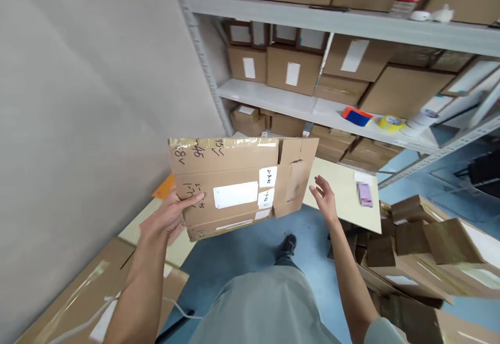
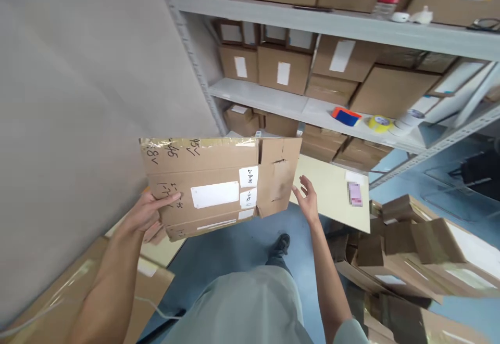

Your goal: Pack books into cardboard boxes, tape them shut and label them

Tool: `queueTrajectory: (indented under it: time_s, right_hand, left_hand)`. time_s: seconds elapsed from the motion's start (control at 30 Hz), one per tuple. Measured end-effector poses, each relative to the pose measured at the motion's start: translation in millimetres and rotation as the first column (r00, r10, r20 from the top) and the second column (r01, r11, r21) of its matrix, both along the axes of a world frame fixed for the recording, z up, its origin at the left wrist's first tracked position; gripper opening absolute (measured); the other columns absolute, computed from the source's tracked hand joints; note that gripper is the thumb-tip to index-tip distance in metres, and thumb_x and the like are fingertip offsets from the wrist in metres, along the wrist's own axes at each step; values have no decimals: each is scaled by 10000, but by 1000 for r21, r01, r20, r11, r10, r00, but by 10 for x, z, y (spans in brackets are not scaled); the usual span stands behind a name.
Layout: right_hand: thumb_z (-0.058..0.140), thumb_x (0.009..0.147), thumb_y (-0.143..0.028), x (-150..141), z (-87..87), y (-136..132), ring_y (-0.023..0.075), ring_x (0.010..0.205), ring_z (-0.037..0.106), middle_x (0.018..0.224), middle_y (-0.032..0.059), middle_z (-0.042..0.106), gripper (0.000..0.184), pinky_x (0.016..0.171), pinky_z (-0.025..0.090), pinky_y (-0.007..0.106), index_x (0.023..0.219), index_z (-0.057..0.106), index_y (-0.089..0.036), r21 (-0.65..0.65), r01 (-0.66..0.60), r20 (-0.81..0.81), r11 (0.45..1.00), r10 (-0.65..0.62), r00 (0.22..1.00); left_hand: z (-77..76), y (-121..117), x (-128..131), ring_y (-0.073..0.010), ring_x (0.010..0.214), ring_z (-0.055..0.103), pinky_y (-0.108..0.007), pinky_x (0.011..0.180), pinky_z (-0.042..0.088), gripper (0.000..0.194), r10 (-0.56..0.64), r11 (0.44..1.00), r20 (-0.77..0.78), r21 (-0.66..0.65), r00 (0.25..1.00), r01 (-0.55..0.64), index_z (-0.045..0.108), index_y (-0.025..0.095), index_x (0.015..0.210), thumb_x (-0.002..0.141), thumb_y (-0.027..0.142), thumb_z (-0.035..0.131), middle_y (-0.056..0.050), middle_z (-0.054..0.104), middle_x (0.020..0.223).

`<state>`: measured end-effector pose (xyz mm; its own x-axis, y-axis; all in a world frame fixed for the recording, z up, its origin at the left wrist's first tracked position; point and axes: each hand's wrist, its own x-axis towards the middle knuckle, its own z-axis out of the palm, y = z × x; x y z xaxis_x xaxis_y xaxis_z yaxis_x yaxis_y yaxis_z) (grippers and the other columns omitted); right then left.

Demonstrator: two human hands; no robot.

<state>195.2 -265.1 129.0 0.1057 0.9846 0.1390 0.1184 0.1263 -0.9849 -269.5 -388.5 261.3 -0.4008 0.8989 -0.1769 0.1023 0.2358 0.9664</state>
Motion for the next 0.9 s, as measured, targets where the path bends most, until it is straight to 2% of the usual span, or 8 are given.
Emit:
queueTrajectory:
  time_s: [0.1, 0.23, 0.33, 0.43, 0.53, 0.63, 0.77, 0.9]
  right_hand:
    - [870, 858, -662, 512, -15, 269, 349, 1477, 633, 1589, 177, 663, 830, 1269, 498, 591, 1536, 611, -261, -17, 34, -100, 999, -35, 994]
    - [912, 814, -617, 1238, 0, 547, 328, 1333, 724, 1415, 132, 781, 750, 1209, 547, 543, 1436, 677, -270, -64, 61, -173, 996, -71, 982]
    - [901, 805, -615, 1717, 38, 647, 338, 1212, 765, 1271, 123, 837, 590, 1117, 589, 533, 1249, 762, -253, -119, 75, -159, 990, -93, 983]
    - [894, 792, -617, 2043, 44, 690, 344, 1143, 776, 1210, 122, 853, 531, 1056, 603, 526, 1159, 783, -249, -153, 107, -134, 982, -128, 983]
    - [892, 773, -625, 2223, -15, 738, 344, 1121, 772, 1210, 129, 849, 543, 1005, 610, 509, 1142, 767, -246, -178, 161, -117, 971, -184, 976]
    - [857, 789, -621, 2304, -121, 816, 337, 1137, 756, 1221, 136, 838, 530, 1013, 600, 499, 1140, 735, -244, -188, 207, -94, 960, -227, 969]
    - [776, 843, -546, 2328, -281, 934, 317, 1171, 719, 1262, 137, 798, 466, 1049, 578, 485, 1184, 700, -237, -212, 258, -25, 943, -269, 963]
    - [713, 815, -503, 2288, -408, 1025, 300, 1097, 691, 1132, 99, 769, 393, 996, 590, 477, 1104, 676, -239, -258, 379, 93, 889, -368, 925]
  left_hand:
    - [-54, 682, 424, -426, 1139, 817, -531, 1031, 684, 803, -149, 986, 128, -58, 980, 158, 834, 198, 1072, 435, 620, 1083, -165, 866, 1111]
    - [-148, 1487, 981, -439, 1110, 820, -546, 1005, 686, 827, -247, 961, 140, -88, 959, 261, 829, 187, 1026, 376, 629, 1085, -171, 868, 1072]
    - [-238, 1988, 1389, -445, 1097, 818, -564, 990, 682, 858, -323, 936, 142, -101, 936, 338, 823, 179, 1020, 350, 653, 1073, -175, 867, 1054]
    - [-366, 2412, 1762, -425, 1083, 817, -543, 1005, 669, 817, -366, 918, 150, -100, 918, 383, 818, 196, 1007, 352, 620, 1064, -163, 866, 1065]
    - [-557, 2769, 2056, -394, 1063, 814, -507, 994, 658, 726, -365, 922, 119, -89, 923, 376, 800, 193, 982, 391, 544, 1036, -142, 863, 1042]
    - [-812, 3057, 2243, -372, 1059, 804, -479, 958, 650, 658, -356, 929, 70, -80, 932, 361, 779, 184, 984, 439, 486, 991, -129, 858, 1030]
    - [-1189, 3346, 2346, -369, 1078, 787, -452, 933, 629, 591, -344, 928, 75, -127, 936, 351, 769, 186, 972, 468, 446, 935, -135, 857, 1064]
    - [-1504, 3569, 2380, -367, 1096, 779, -438, 940, 613, 567, -355, 919, 121, -137, 927, 370, 767, 178, 988, 492, 421, 895, -140, 860, 1096]
